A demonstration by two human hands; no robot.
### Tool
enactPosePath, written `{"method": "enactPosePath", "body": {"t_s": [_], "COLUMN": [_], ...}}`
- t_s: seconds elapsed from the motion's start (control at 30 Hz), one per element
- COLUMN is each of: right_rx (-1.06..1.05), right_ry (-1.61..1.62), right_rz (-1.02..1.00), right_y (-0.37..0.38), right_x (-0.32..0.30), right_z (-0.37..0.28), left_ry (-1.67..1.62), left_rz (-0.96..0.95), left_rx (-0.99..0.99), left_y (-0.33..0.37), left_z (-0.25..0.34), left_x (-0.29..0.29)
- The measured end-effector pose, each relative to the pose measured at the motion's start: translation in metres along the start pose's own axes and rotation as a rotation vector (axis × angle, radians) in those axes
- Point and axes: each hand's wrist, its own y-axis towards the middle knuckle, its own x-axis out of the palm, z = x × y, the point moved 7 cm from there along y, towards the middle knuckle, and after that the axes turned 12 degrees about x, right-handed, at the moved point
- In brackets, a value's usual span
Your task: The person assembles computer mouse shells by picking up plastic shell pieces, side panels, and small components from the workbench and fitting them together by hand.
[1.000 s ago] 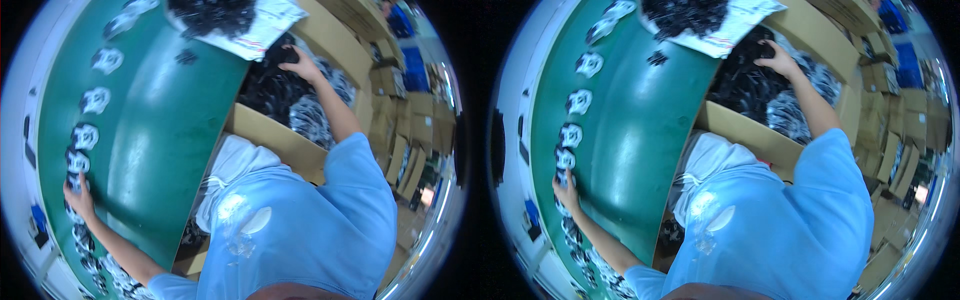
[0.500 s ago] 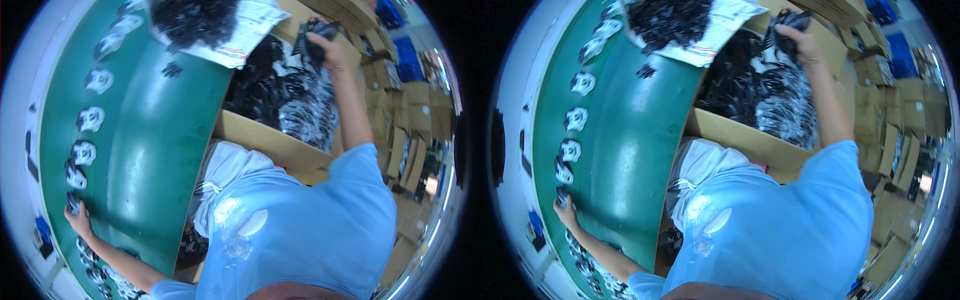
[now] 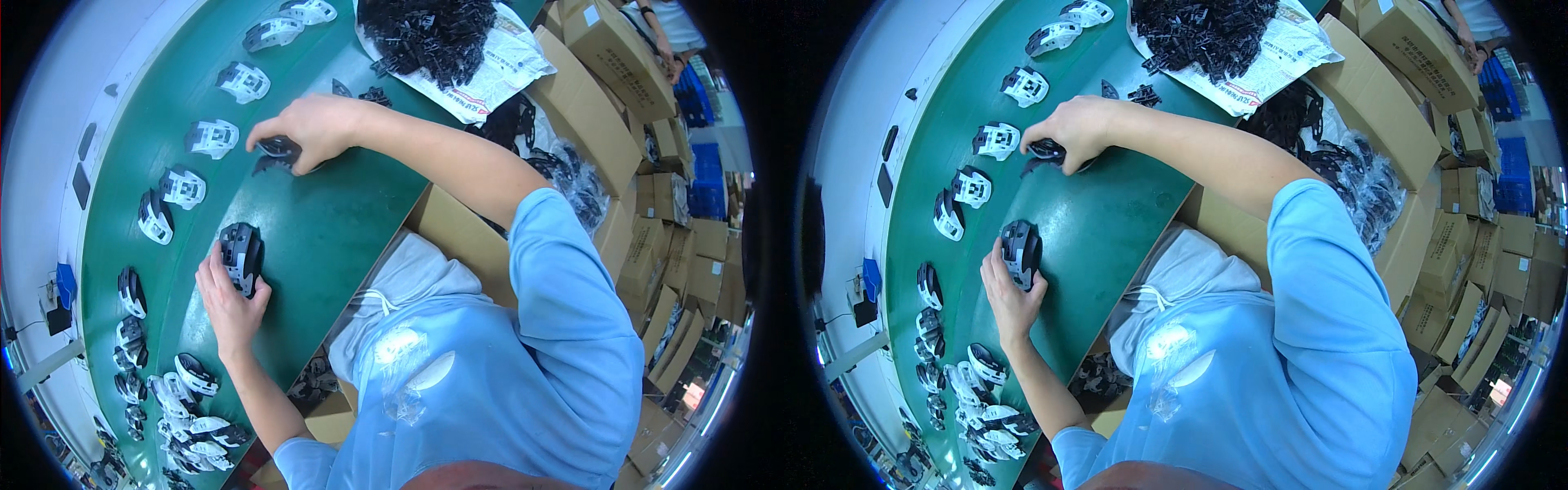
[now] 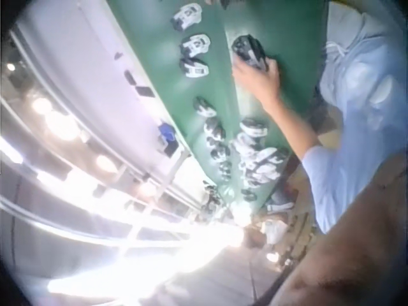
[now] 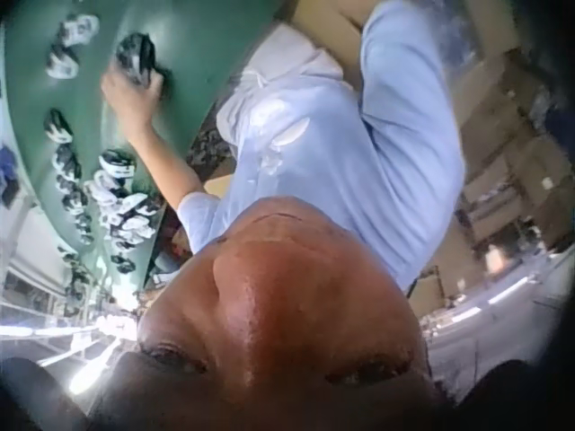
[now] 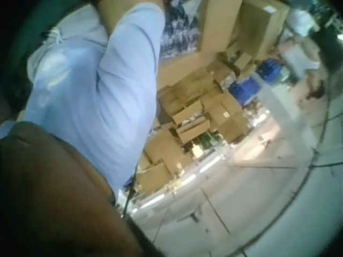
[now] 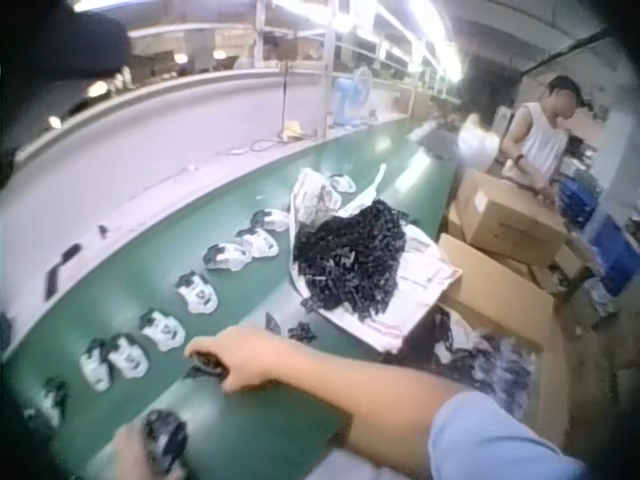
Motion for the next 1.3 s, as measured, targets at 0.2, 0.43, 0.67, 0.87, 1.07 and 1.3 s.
{"method": "enactPosePath", "body": {"t_s": [0.2,0.43,0.67,0.87,1.07,1.3], "right_rx": [-0.082,0.176,0.202,0.059,0.042,0.001], "right_ry": [-0.359,-0.522,-0.565,0.22,1.307,1.424], "right_rz": [0.207,0.305,0.422,0.562,-0.064,0.034], "right_y": [-0.027,-0.06,-0.067,-0.09,-0.092,-0.091], "right_x": [-0.004,-0.083,-0.078,-0.092,0.029,0.019], "right_z": [0.011,0.139,0.152,0.103,-0.041,-0.032], "left_ry": [0.054,0.068,-0.211,-0.927,-1.518,-0.121], "left_rz": [0.104,0.275,0.404,0.513,0.705,-0.356], "left_rx": [-0.127,-0.059,-0.05,-0.48,-0.614,-0.076], "left_y": [0.006,0.0,-0.011,-0.003,0.01,0.018], "left_z": [-0.001,-0.006,0.008,0.0,0.026,-0.004], "left_x": [0.016,0.018,0.019,0.036,0.055,0.007]}}
